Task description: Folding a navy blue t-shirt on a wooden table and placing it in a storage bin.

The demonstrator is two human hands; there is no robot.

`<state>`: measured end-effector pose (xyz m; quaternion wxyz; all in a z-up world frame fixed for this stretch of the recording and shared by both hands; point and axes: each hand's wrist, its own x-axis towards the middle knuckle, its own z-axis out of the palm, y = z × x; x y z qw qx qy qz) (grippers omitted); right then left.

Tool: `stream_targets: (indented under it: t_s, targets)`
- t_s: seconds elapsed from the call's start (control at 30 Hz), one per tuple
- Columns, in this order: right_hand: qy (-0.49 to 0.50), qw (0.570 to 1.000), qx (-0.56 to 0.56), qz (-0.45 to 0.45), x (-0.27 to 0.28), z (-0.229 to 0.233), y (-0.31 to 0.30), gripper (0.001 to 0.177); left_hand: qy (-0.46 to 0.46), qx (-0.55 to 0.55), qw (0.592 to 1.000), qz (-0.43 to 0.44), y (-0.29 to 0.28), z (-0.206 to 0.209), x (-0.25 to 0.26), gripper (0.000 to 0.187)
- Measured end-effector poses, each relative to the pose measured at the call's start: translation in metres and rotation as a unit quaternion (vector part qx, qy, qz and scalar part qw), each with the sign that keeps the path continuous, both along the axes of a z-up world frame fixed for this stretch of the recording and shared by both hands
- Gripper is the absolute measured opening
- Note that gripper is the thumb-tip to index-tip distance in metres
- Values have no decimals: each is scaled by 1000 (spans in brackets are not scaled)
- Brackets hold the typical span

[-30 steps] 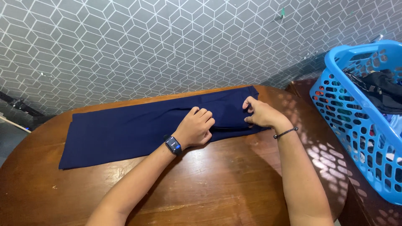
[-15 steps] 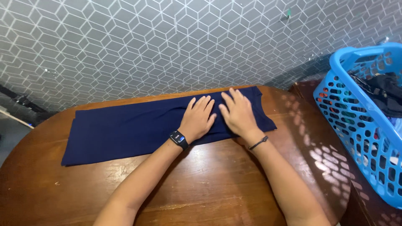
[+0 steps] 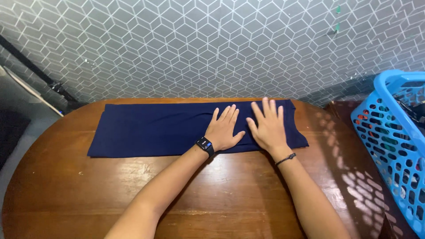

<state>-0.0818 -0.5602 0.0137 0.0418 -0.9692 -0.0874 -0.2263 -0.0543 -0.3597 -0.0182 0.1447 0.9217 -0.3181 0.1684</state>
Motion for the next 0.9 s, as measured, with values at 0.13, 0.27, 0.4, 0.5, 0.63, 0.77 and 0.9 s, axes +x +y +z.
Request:
stream_targets:
  t_s: [0.13,0.27,0.4,0.5,0.63,0.77,0.9]
  targets:
    - [71,996,22,41,4,-6,1,60,10,-2,1000,5,2,5,-2,86]
    - [137,990,18,-4,11,-12,-19,64,27,-14,1000,2,3,5,-4,87]
    - [132,991,15,-21,14,-19,-26,69,2,-14,1000,-25,8,1,2,87]
    - [115,993,15,-13,11,-18,-24,68,-41,-12,999,-23,26,3,0,86]
    - [68,997,-30,-13,3,-1,-11,65,-68,45,996,43,69,16,-7,87]
    - [-3,997,-16,79,2,9,13,55,-62,135,983,104,100,23,-13,82]
    - [-1,982,38,186,1,17,46,46,-119,75,987,80,111,14,-13,72]
